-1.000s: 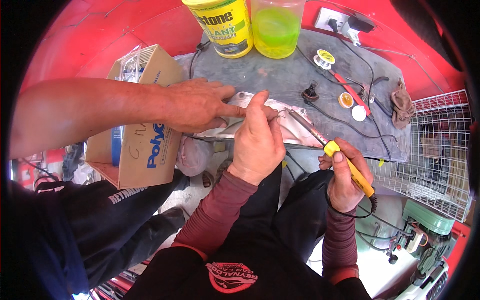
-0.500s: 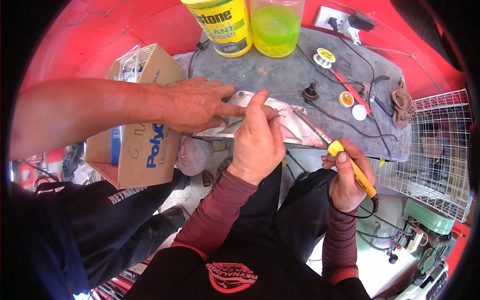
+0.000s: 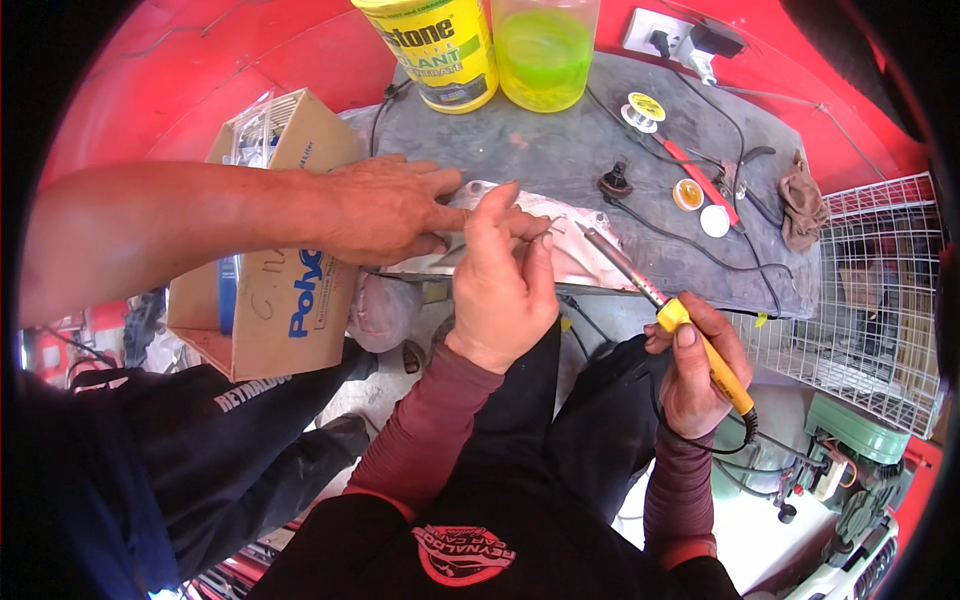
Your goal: Soldering wires onto a component held by a helper on a workbench.
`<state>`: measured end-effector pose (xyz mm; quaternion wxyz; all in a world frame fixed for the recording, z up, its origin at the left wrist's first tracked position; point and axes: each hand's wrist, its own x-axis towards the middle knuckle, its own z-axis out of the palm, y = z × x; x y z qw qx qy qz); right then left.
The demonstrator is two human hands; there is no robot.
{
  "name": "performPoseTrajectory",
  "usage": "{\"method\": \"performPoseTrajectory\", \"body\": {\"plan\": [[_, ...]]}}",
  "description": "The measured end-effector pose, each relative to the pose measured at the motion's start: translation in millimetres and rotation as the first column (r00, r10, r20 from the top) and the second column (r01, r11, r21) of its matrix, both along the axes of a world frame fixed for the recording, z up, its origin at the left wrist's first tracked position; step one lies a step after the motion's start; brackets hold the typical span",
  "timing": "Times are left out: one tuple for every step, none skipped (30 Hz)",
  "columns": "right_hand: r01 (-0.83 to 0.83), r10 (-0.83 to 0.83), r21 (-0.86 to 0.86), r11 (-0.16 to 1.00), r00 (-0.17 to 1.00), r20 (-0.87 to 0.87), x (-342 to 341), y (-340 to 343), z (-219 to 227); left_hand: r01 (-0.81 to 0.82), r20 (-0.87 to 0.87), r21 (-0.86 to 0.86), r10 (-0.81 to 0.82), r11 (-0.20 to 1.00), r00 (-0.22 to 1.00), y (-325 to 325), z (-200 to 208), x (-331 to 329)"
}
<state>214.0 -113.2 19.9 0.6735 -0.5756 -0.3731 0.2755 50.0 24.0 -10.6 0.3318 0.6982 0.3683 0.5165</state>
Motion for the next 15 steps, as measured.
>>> {"method": "performPoseTrajectory", "body": {"plan": [[0.001, -0.001, -0.004, 1.0, 1.0, 0.0, -1, -1, -1, 0.001, 0.0, -0.004, -0.001, 1.0, 1.0, 1, 0, -2], [-0.002, 0.002, -0.003, 1.0, 1.0, -0.011, -1, -3, -2, -0.006, -0.013, 0.013, 0.006, 1.0, 1.0, 1, 2, -4], [-0.005, 0.005, -0.003, 1.0, 1.0, -0.021, -1, -3, -2, -0.013, -0.025, 0.03, 0.014, 0.999, 1.0, 2, 5, -5], [-0.005, 0.005, -0.004, 1.0, 1.0, -0.024, -2, -4, -2, -0.027, -0.046, 0.022, 0.028, 0.999, 0.999, 2, 7, -5], [-0.027, 0.027, -0.004, 1.0, 0.999, -0.036, -2, -4, -2, -0.026, -0.047, 0.022, 0.027, 0.999, 0.999, 2, 9, -5], [-0.049, 0.049, -0.004, 0.999, 0.998, -0.049, -2, -4, -1, -0.029, -0.096, 0.026, 0.031, 0.999, 0.995, 2, 11, -5], [-0.048, 0.048, -0.003, 0.999, 0.998, -0.05, -3, -3, -2, -0.032, -0.144, 0.031, 0.036, 0.999, 0.989, 2, 13, -5], [-0.033, 0.032, -0.025, 0.999, 0.998, -0.051, -5, -1, -3, -0.03, -0.144, 0.032, 0.034, 0.999, 0.989, 1, 15, -4], [-0.019, 0.016, -0.047, 0.999, 0.999, -0.052, -5, 0, -4, -0.04, -0.192, 0.026, 0.045, 0.999, 0.98, 1, 16, -4], [-0.016, 0.014, -0.046, 0.999, 0.999, -0.052, -5, 1, -4, -0.051, -0.24, 0.021, 0.055, 0.998, 0.969, 1, 18, -4], [-0.01, 0.007, -0.047, 0.999, 0.998, -0.056, -5, 3, -4, -0.051, -0.241, 0.022, 0.055, 0.998, 0.969, 1, 19, -4], [-0.003, 0.0, -0.048, 0.999, 0.998, -0.06, -5, 4, -4, -0.041, -0.273, 0.045, 0.051, 0.998, 0.961, 2, 20, -4], [-0.002, -0.001, -0.047, 0.999, 0.998, -0.062, -5, 4, -4, -0.029, -0.305, 0.067, 0.048, 0.997, 0.951, 2, 21, -4], [0.002, -0.006, -0.051, 0.999, 0.998, -0.067, -5, 4, -5, -0.027, -0.305, 0.067, 0.046, 0.997, 0.951, 2, 21, -4], [0.007, -0.011, -0.055, 0.998, 0.997, -0.073, -4, 4, -5, -0.016, -0.321, 0.071, 0.038, 0.997, 0.946, 3, 20, -4]]}}
